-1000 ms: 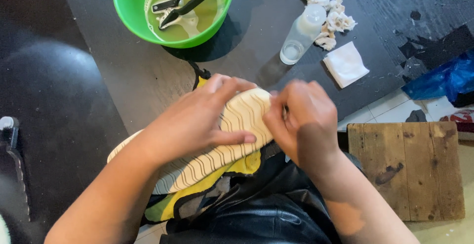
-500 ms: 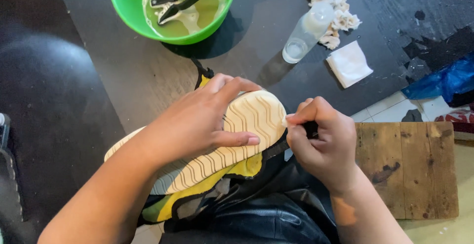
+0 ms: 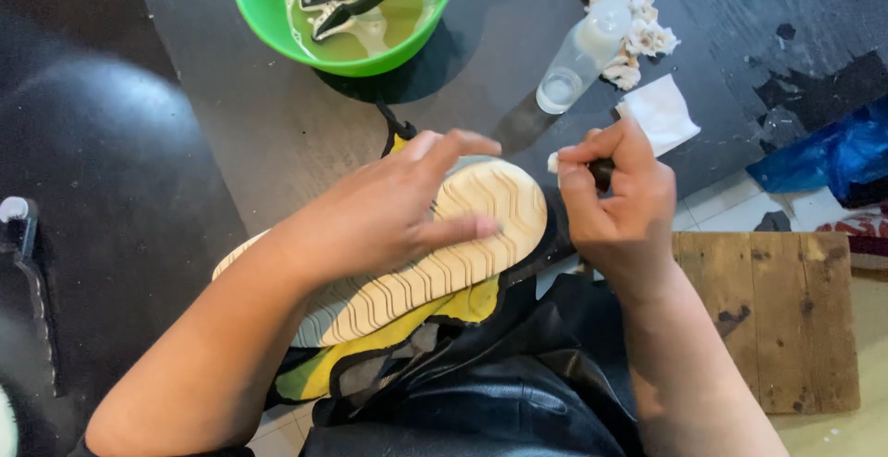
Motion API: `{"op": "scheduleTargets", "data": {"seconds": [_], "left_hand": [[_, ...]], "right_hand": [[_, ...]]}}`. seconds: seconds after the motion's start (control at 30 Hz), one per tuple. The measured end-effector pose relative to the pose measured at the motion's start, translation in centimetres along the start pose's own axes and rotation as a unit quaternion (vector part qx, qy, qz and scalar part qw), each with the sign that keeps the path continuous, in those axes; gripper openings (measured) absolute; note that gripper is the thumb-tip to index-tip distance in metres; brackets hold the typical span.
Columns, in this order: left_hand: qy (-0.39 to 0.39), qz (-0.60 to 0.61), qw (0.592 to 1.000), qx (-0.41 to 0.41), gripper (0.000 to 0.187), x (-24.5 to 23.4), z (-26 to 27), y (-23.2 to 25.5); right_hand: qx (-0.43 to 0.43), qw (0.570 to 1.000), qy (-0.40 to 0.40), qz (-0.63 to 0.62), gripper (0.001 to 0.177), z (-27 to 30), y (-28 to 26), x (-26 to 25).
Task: Cleaning a white sneaker using a cotton swab, a cleaning cloth, and a brush with a cleaning solution.
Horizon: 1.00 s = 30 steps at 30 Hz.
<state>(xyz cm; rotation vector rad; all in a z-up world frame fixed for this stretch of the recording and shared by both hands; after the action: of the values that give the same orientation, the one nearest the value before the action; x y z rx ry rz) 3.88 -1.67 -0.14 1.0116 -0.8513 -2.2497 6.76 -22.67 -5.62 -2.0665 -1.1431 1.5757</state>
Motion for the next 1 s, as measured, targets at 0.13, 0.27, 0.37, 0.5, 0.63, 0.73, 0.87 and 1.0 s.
{"op": "scheduleTargets", "data": {"seconds": [0.13, 0.27, 0.37, 0.5, 0.63, 0.73, 0.87, 1.0], "left_hand": [[0.022, 0.072, 0.996, 0.043, 0.067, -0.6, 0.5, -0.2], [0.029, 0.154, 0.982, 0.109, 0.074, -1.3, 1.5, 0.1], [0.046, 0.161, 0.977, 0.135, 0.075, -2.0, 2.4, 0.5], [0.105, 0.080, 0.984, 0.119, 0.067, -4.0, 4.0, 0.2], [0.130, -0.031, 0.991, 0.000, 0.057, -6.0, 5.9, -0.6], [0.122, -0.058, 0.989, -0.054, 0.051, -7.1, 7.2, -1.6], [0.076, -0.020, 0.993, -0.090, 0.052, -7.5, 8.0, -4.1], [0.001, 0.015, 0.996, -0.089, 0.058, -7.0, 7.9, -6.4]], "right_hand": [[-0.024, 0.995, -0.037, 0.089, 0.015, 0.5, 2.4, 2.2], [-0.159, 0.976, -0.003, 0.151, 0.012, 0.6, 2.5, 2.6], [-0.163, 0.979, -0.014, 0.119, 0.010, 0.3, 1.9, 2.1], [-0.128, 0.990, -0.007, 0.066, 0.006, -0.1, 1.1, 1.6], [-0.110, 0.968, -0.082, 0.210, 0.033, 0.2, 1.5, 3.0], [-0.098, 0.968, -0.095, 0.210, 0.035, 0.5, 1.4, 3.2], [-0.127, 0.969, -0.086, 0.196, 0.036, 0.8, 0.9, 3.0], [-0.148, 0.972, -0.058, 0.170, 0.036, 0.9, 1.2, 2.8]]}}
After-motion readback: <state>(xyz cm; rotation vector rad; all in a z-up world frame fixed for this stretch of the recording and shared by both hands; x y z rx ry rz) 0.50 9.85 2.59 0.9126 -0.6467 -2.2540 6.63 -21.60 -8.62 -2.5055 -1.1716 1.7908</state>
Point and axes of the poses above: each hand's wrist, its own z-axis away from the middle knuckle, its own x-axis out of the palm, y = z × x, the point moved 4 cm from there along -z, towards the middle knuckle, and after that the axes turned 13 degrees about z, right-handed, at the moved point
